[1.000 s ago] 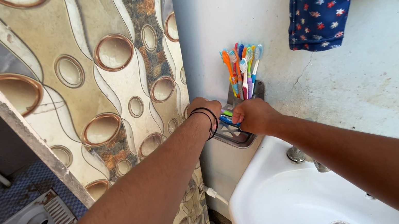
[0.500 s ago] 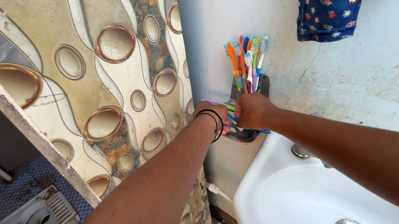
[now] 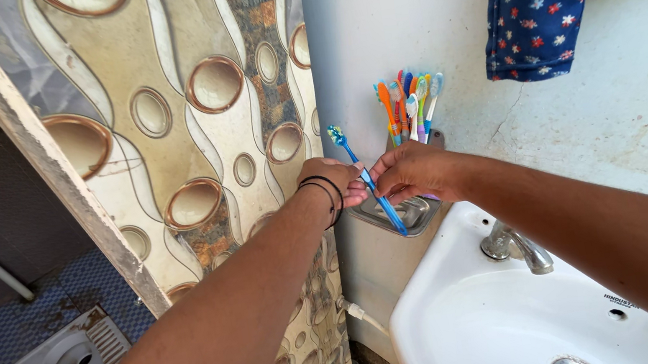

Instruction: The person rinses two toothbrushes under running water at a sink, then places them into a wall-mounted holder. They continue to pick up additional toothbrushes from the sink area and arrange them in the holder.

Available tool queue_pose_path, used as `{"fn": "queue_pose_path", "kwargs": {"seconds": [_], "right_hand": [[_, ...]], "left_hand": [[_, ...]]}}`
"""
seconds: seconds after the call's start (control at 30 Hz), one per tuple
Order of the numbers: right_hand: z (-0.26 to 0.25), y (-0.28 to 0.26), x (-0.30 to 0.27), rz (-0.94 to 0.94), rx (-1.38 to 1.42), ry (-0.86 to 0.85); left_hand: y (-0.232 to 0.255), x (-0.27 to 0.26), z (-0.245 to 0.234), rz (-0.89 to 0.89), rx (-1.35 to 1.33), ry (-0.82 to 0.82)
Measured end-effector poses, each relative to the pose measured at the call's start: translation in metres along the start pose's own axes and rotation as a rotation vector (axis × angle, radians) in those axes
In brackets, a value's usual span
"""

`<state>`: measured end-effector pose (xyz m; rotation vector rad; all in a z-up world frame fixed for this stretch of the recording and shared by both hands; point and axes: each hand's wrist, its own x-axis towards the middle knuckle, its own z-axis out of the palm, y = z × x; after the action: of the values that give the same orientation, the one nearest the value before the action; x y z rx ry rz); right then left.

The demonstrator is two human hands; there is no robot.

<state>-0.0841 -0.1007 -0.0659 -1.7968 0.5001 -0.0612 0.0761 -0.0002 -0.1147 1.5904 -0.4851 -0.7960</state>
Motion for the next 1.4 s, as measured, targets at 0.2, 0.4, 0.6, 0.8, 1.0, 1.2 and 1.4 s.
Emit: {"fn": "queue_pose_path", "kwargs": {"seconds": [0.2, 0.4, 0.6, 0.8, 1.0, 1.2, 1.4], "right_hand": [[0.011, -0.032, -0.015, 0.006, 0.092, -0.061], [0.006, -0.062, -0.032, 0.064, -0.192, -0.107], [-0.010, -0.099, -0.059, -0.074, -0.124, -0.154], [0.027, -0.072, -0.068, 0.064, -1.076, 0.146], [-0.003, -0.108, -0.069, -0.125, -0.203, -0.162], [0.007, -0.091, -0.071, -0.144, -0.222, -0.023], [-0.025, -0.065, -0.063, -0.178, -0.254, 0.232]], "left_hand": [[0.020, -0.029, -0.018, 0.067, 0.040, 0.004], [0.028, -0.047, -0.029, 0.063, 0.065, -0.145], [0.033, -0.051, -0.024, 0.007, 0.145, 0.048], [0.044, -0.071, -0.013, -0.016, 0.293, 0.133], [0.051, -0.077, -0.017, 0.013, 0.312, 0.125], [0.056, -0.060, -0.015, 0.022, 0.281, 0.116], [0.062, -0.054, -0.007, 0.042, 0.220, 0.093]]}}
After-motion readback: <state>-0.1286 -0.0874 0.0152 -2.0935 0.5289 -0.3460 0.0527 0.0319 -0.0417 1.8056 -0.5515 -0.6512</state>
